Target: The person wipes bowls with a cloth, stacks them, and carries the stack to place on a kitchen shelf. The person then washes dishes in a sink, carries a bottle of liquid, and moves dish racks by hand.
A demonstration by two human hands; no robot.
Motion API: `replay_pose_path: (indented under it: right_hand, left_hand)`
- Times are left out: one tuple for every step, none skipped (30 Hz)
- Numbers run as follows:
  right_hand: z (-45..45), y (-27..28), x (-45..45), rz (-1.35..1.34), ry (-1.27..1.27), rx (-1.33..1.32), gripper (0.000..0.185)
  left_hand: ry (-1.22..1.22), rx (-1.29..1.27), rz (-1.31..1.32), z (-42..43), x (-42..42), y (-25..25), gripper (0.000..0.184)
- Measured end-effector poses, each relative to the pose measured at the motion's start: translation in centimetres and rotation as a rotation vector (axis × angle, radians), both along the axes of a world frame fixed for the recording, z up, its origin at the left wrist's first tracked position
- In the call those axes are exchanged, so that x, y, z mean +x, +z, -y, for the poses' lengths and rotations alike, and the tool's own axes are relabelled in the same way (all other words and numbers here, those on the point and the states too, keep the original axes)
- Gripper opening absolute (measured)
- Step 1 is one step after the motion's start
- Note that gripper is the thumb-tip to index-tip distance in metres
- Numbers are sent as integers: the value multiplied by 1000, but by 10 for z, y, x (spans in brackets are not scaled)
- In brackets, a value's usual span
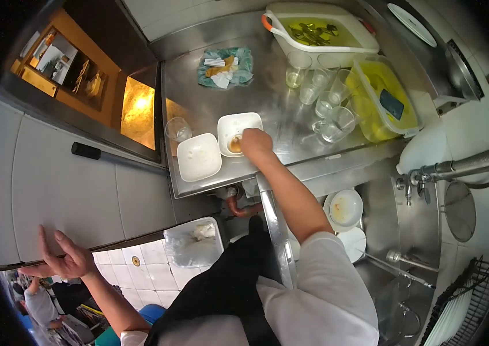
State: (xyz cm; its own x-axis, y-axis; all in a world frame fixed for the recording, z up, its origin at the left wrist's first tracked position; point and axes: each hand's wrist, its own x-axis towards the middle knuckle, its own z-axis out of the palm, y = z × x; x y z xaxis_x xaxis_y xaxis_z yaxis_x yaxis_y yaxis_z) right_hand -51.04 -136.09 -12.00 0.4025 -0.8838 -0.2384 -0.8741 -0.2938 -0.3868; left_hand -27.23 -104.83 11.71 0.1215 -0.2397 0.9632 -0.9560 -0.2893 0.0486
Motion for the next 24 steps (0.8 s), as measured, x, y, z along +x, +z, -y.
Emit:
replay_pose_path:
  right_hand:
    - [3,-1,9,-39,-14,49,24]
    - [4,-2,14,-76,-28,98,25]
    - [5,-4,17,-67,-65,117,24]
    - [6,-7,17,-56,-106,133,23]
    - [8,-9,18,-44,-149,147,23]
    - [9,-12,19,-27,-167,147,23]
    - [7,-12,21,-11,-188,148,23]
    - [4,-11,21,5,-211,150,23]
    - [4,-10,19,2,-198,186,26]
    - [1,-10,20,18,-237,203,28]
    - [0,-11,21,37,-274,218,30]
    - [0,-12,23,56,-309,231,32]
    - [0,-14,24,83,-336,252,33]
    - [-2,-17,24,117,-375,239,32]
    - [-3,-20,25,152,-408,226,31]
    - [-5,-19,26,187,-439,213,30]
    - [-6,-17,25,221,-432,217,31]
    - [-8,-15,22,250,-425,223,32]
    - [-9,-13,18,275,-419,226,32]
    - [-3,-21,14,170,-237,105,31]
    - [7,-37,9,55,-64,-7,30]
    - [9,-64,0,-69,105,-107,29]
    - [-9,-76,-15,435,-235,180,25]
    - [-27,-87,-30,1003,-597,343,22]
  left_hand:
    - [-4,-6,9,1,0,0,25]
    - [9,4,43,3,-4,4,24]
    - [31,20,73,4,-6,7,24]
    - [53,36,103,4,-9,10,24]
    - [82,57,129,3,-11,12,25]
    - [73,53,149,4,-11,13,25]
    - [63,50,169,5,-11,14,25]
    - [15,23,182,7,-10,15,26]
    - [-13,10,181,8,-10,15,26]
    - [-41,-3,180,9,-9,15,27]
    - [-46,-4,166,7,-9,14,28]
    - [-34,7,177,5,-8,14,28]
    - [-23,18,187,3,-7,15,29]
    - [9,40,221,0,-4,16,29]
    - [28,50,243,-2,-2,16,29]
    - [47,59,265,-4,1,16,29]
    - [49,58,273,-5,4,14,29]
    - [47,51,288,-5,4,15,29]
    - [45,44,303,-4,5,16,29]
    - [43,37,318,-4,6,16,29]
    - [59,30,319,-4,6,16,29]
    - [65,23,326,-5,10,15,29]
    - [71,16,333,-5,13,13,29]
    - [77,9,340,-5,17,12,29]
